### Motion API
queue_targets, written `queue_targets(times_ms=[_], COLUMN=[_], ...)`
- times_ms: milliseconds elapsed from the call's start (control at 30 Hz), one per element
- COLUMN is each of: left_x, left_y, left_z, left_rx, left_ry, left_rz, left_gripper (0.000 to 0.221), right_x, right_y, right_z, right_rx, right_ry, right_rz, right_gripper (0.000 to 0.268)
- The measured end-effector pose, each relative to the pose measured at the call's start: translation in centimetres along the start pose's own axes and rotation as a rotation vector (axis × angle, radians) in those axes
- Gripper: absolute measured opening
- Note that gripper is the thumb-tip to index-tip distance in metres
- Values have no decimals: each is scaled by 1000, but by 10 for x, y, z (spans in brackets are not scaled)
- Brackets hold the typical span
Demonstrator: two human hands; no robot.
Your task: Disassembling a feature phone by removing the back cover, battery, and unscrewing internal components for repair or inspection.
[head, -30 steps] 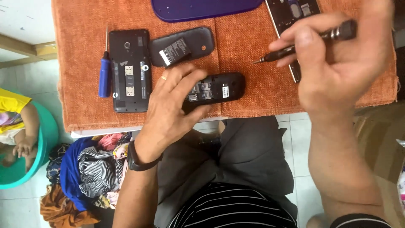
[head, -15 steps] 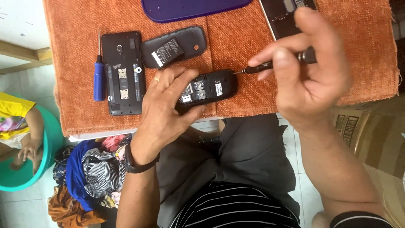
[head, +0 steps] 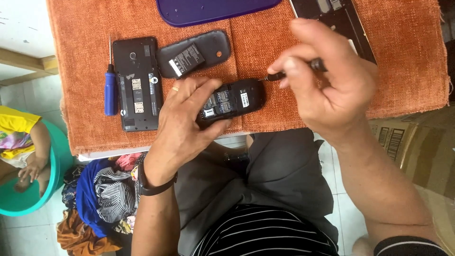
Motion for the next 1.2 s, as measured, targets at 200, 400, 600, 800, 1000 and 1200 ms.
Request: queue_targets(times_ms=[200,400,600,800,1000,1200], left_x=[0,-1,0,-5,-11,-11], left_y=[0,0,4,-3,-12,-12], left_z=[-2,-4,-6,-8,-11,-13], left_rx=[-150,-128,-146,-151,-121,-121], left_ry=[35,59,54,76,82,93], left_rz=[-27,22,20,9,24,11], left_gripper=[63,69,75,68,80,82], right_x=[-9,-1,6,9,8,1], right_y=[-9,-6,1,-12,-8,-13], right_z=[18,35,40,51,55,47], right_rx=[46,134,78,23,170,158], right_ry=[-129,-205,-351,-487,-463,-450], right_rz=[-142,-603,-377,-335,-409,-562], right_gripper=[32,27,19,31,15,31])
Point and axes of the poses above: each hand's wrist, its own z-axis towards the middle knuckle, its own x-axis out of the back of the hand, y = z × x, the point moved 3 cm from there along z, towards the middle knuckle, and after that the axes turned 2 degrees about -z, right-handed, at the moved point
